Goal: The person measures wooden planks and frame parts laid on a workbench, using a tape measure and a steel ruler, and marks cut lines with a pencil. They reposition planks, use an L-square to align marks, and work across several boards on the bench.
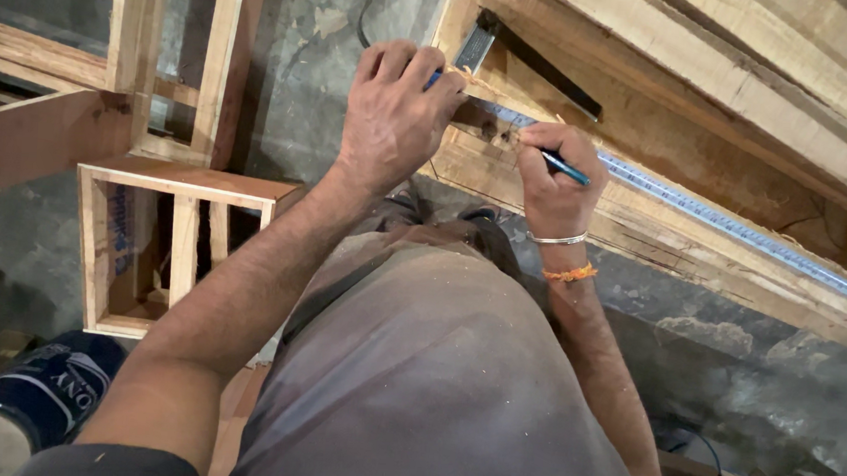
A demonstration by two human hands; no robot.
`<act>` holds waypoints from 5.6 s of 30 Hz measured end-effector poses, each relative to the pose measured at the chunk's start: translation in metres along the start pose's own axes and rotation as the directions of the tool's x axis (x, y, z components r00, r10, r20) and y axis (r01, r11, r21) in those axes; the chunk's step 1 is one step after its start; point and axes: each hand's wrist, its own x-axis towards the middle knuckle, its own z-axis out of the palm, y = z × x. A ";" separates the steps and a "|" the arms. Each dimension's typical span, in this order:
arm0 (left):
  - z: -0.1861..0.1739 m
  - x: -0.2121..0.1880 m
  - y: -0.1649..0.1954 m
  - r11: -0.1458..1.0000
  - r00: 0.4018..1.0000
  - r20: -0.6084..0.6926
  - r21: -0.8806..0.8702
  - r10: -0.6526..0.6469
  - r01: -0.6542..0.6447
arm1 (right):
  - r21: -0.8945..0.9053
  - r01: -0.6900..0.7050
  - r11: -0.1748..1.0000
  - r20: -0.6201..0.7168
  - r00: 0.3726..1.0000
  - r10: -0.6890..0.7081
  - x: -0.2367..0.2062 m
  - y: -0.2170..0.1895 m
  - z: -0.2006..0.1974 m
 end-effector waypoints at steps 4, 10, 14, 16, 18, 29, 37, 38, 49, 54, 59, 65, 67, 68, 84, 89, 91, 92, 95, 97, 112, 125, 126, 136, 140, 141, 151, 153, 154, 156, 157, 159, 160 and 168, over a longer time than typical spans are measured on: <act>0.001 0.000 0.000 1.000 1.000 -0.005 -0.010 -0.008 0.008 | 0.026 0.012 1.000 -0.061 0.998 -0.011 -0.001 0.000 0.002; -0.002 0.003 0.003 1.000 1.000 -0.020 0.006 0.002 -0.002 | 0.069 0.018 0.997 -0.063 0.998 -0.014 -0.001 0.001 0.002; -0.011 0.010 0.008 0.999 0.997 0.060 -0.009 -0.039 0.040 | 0.157 -0.109 0.982 -0.041 0.992 0.116 -0.008 -0.002 -0.005; -0.018 0.015 0.012 0.997 0.987 0.146 -0.003 -0.073 0.075 | 0.255 -0.240 0.937 0.017 0.970 0.244 -0.019 -0.005 -0.008; -0.026 0.021 0.015 0.997 0.989 0.133 -0.006 -0.071 0.072 | 0.363 -0.342 0.867 0.102 0.939 0.328 -0.033 -0.009 -0.010; -0.029 0.043 0.088 0.962 0.834 0.536 -0.138 -0.129 0.237 | 0.857 -0.443 0.264 0.238 0.794 0.560 -0.078 0.007 -0.061; -0.011 0.043 0.150 0.876 0.872 0.486 -0.394 -0.057 0.276 | 0.888 -0.236 0.396 0.006 0.865 0.502 -0.110 0.027 -0.137; -0.007 0.043 0.157 0.884 0.806 0.585 -0.324 -0.093 0.336 | 0.887 -0.253 0.385 0.009 0.844 0.536 -0.110 0.034 -0.145; 0.040 -0.004 0.204 0.869 0.590 0.758 -0.064 -0.278 0.492 | 0.881 -0.379 0.284 0.115 0.753 0.648 -0.147 0.079 -0.218; 0.045 -0.030 0.216 0.836 0.573 0.758 -0.067 -0.313 0.545 | 0.872 -0.400 0.281 0.193 0.810 0.554 -0.155 0.090 -0.231; 0.031 -0.046 0.233 0.782 0.559 0.739 -0.072 -0.375 0.619 | 0.793 -0.483 0.372 0.267 0.824 0.501 -0.156 0.085 -0.231; 0.017 -0.051 0.257 0.664 0.589 0.645 -0.165 -0.487 0.729 | 0.569 -0.532 0.626 0.317 0.845 0.430 -0.149 0.061 -0.222; 0.017 -0.051 0.260 0.550 0.506 0.673 -0.173 -0.539 0.817 | 0.488 -0.426 0.762 0.269 0.904 0.333 -0.146 0.054 -0.219; 0.018 -0.052 0.259 0.544 0.519 0.661 -0.195 -0.541 0.816 | 0.474 -0.334 0.815 0.229 0.940 0.253 -0.145 0.050 -0.217; 0.031 0.033 0.189 0.526 0.737 0.448 -0.518 -0.506 0.675 | -0.173 0.263 0.949 0.237 0.947 -0.219 -0.049 -0.021 -0.147; 0.024 0.091 0.047 0.820 0.850 0.191 -0.227 -0.491 0.525 | -0.230 0.089 0.969 -0.047 0.994 -0.103 0.029 0.001 -0.112; 0.040 0.108 -0.011 0.781 0.750 0.405 -0.125 -0.523 0.612 | -0.323 0.035 0.946 -0.086 0.994 -0.066 0.053 0.017 -0.100; 0.053 0.114 -0.034 0.796 0.690 0.528 -0.044 -0.495 0.604 | -0.356 -0.012 0.934 -0.100 0.995 -0.025 0.062 0.025 -0.093; 0.104 0.127 -0.082 0.884 0.532 0.768 0.093 -0.357 0.458 | -0.421 -0.121 0.899 -0.168 0.984 0.054 0.074 0.048 -0.077; 0.135 0.129 -0.096 0.960 0.539 0.820 0.041 -0.191 0.278 | -0.444 -0.188 0.876 -0.211 0.972 0.102 0.075 0.057 -0.070; 0.193 0.114 -0.103 -0.026 -0.005 0.987 0.001 -0.158 1.000 | -0.199 -0.260 0.945 -0.562 0.820 0.108 0.033 0.015 -0.036; 0.035 0.105 -0.085 0.545 0.698 0.712 -0.556 -0.078 0.628 | 0.846 -0.143 0.514 -0.131 0.878 0.460 -0.025 -0.032 -0.063; 0.027 0.102 -0.075 0.614 0.775 0.631 -0.602 -0.026 0.511 | 0.900 -0.182 0.396 -0.009 0.901 0.434 -0.031 -0.035 -0.061; 0.001 0.085 -0.035 0.753 0.826 0.557 -0.580 0.090 0.309 | 0.983 -0.170 -0.063 0.179 0.853 0.490 -0.078 -0.039 -0.038; -0.014 0.096 -0.019 0.702 0.639 0.769 -0.463 0.013 0.542 | 0.981 -0.079 0.175 -0.051 0.773 0.633 -0.076 -0.032 -0.014; -0.022 0.094 -0.017 0.691 0.541 0.840 -0.416 0.042 0.591 | 0.947 -0.121 0.297 -0.110 0.748 0.654 -0.076 -0.032 -0.004; -0.048 0.056 -0.010 0.879 0.521 0.812 -0.425 0.264 0.217 | 0.918 -0.304 0.257 -0.031 0.589 0.808 -0.068 -0.053 0.076; -0.053 0.054 -0.016 0.937 0.655 0.727 -0.340 0.209 0.079 | 0.933 -0.217 0.288 -0.095 0.623 0.776 -0.067 -0.052 0.087; -0.054 0.055 -0.021 0.920 0.717 0.651 -0.391 0.249 0.035 | 0.924 -0.244 0.293 -0.096 0.595 0.798 -0.067 -0.052 0.094; -0.050 0.064 -0.032 0.875 0.821 0.469 -0.478 0.324 -0.072 | 0.906 -0.293 0.307 -0.106 0.544 0.832 -0.066 -0.050 0.104; -0.046 0.067 -0.034 0.857 0.786 0.485 -0.503 0.383 -0.108 | 0.903 -0.275 0.330 -0.142 0.535 0.833 -0.067 -0.049 0.108; -0.037 0.072 -0.037 0.814 0.706 0.508 -0.555 0.494 -0.171 | 0.895 -0.240 0.375 -0.210 0.514 0.832 -0.067 -0.047 0.115; -0.035 0.071 -0.038 0.814 0.694 0.509 -0.548 0.509 -0.195 | 0.898 -0.219 0.381 -0.221 0.523 0.823 -0.067 -0.046 0.116; -0.026 0.057 -0.033 0.828 0.636 0.552 -0.484 0.539 -0.283 | 0.902 -0.116 0.416 -0.304 0.512 0.803 -0.061 -0.040 0.126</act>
